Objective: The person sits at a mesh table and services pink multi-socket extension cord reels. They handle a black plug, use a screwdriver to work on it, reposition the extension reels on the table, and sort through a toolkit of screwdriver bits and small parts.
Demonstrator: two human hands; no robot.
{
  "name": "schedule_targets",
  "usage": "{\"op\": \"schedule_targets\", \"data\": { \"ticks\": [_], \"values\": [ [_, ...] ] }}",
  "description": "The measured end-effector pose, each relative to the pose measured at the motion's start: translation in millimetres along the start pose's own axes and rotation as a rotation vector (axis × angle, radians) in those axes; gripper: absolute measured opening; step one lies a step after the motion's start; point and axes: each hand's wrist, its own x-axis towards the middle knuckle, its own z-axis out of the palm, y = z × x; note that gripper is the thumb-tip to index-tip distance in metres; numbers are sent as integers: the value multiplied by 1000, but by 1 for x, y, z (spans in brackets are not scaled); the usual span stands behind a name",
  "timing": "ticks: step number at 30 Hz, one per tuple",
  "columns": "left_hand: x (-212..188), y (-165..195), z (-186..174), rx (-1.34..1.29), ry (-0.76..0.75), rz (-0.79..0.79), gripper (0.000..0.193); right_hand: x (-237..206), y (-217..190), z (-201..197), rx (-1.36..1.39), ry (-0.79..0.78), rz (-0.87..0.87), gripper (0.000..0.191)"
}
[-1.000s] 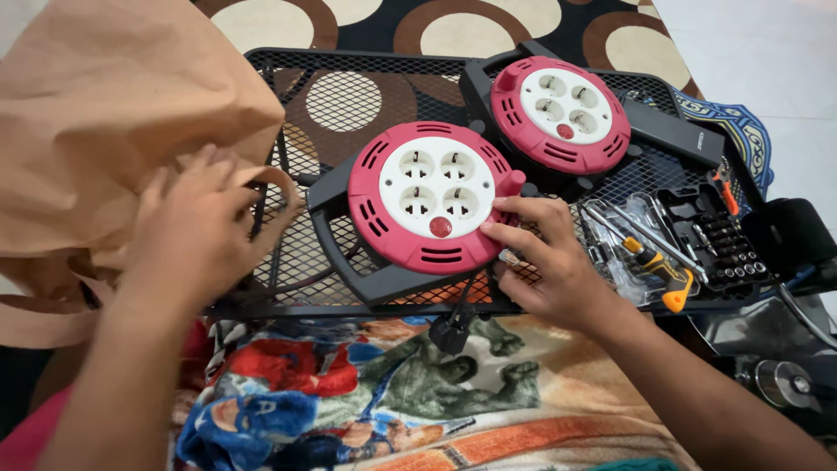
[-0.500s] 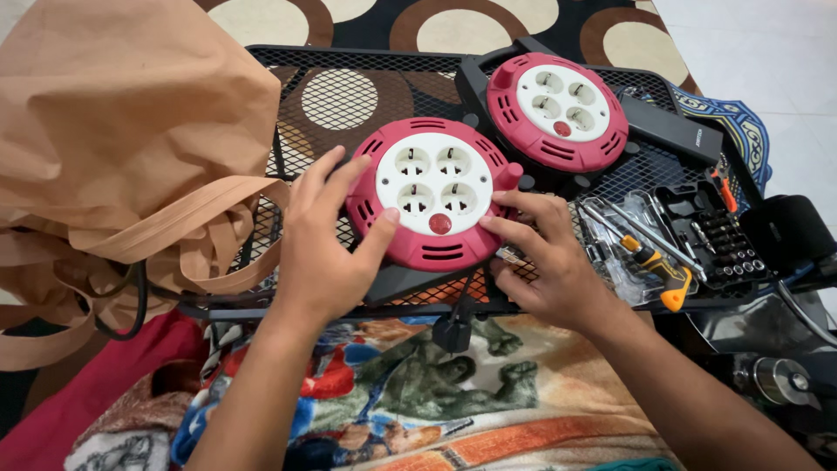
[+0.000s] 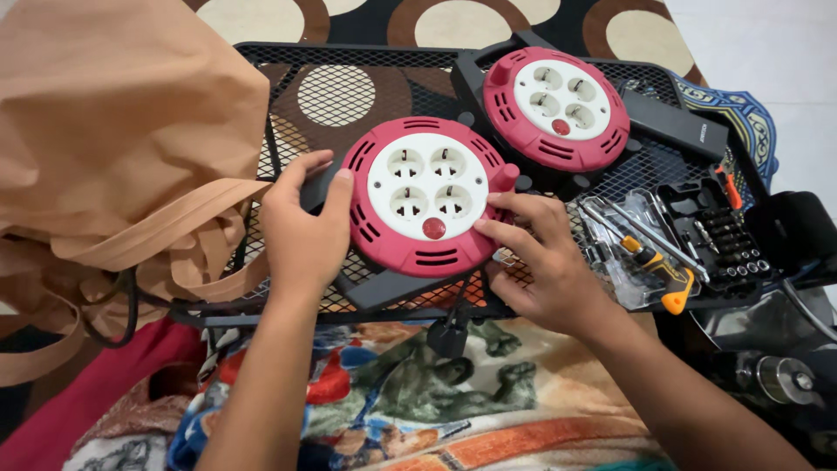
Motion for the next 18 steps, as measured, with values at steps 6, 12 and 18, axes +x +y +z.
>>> {"op": "schedule_targets", "data": {
  "ticks": [6, 12, 18],
  "values": [
    [-5, -4, 0, -99, 9, -87, 30, 0, 1, 0, 8, 0, 4, 58],
    [-7, -1, -2, -122, 4, -156, 27, 2, -1, 0, 26, 1, 4, 58],
    [-8, 1, -1, -146, 6, -137, 27, -1, 2, 1, 23, 14, -7, 57]
  ]
}}
